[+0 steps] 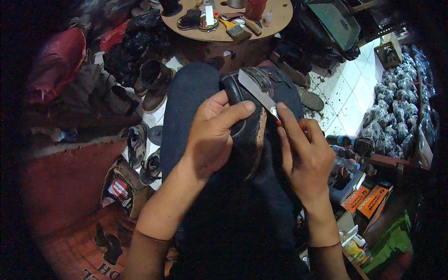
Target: The person uses a knife to scrape and trim the sole and edges of a black shoe. They repeatedly reposition the shoe and adjust their grip to access different areas of the sole and upper.
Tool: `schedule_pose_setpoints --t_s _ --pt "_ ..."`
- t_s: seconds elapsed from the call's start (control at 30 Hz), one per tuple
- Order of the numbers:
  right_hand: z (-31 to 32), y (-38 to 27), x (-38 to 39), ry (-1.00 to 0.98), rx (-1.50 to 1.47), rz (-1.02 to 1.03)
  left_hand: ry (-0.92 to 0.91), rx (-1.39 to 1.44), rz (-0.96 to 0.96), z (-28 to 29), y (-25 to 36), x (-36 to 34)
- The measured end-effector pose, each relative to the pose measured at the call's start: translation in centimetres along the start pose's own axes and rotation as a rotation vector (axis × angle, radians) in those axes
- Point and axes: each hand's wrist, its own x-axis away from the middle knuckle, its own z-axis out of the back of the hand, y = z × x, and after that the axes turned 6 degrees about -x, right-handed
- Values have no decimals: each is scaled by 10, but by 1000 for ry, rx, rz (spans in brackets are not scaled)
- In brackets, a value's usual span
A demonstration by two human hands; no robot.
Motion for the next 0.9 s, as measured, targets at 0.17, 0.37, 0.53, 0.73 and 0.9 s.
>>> schedule_pose_setpoints --t_s 0.17,0.37,0.53,0.73,0.9 --pt "-8 -2 -20 27 5 37 5 -5 8 0 2 -2" --pt "7 4 -8 47 -113 20 21 -11 8 0 2 1" --pt "-4 9 -21 22 -109 42 54 -26 -30 -1 -2 -6" --pt "7 10 -12 -2 -135 16 62 -52 -16 1 0 -4" --pt "-1 14 -23 37 2 123 64 -43 -28 0 -3 -6"
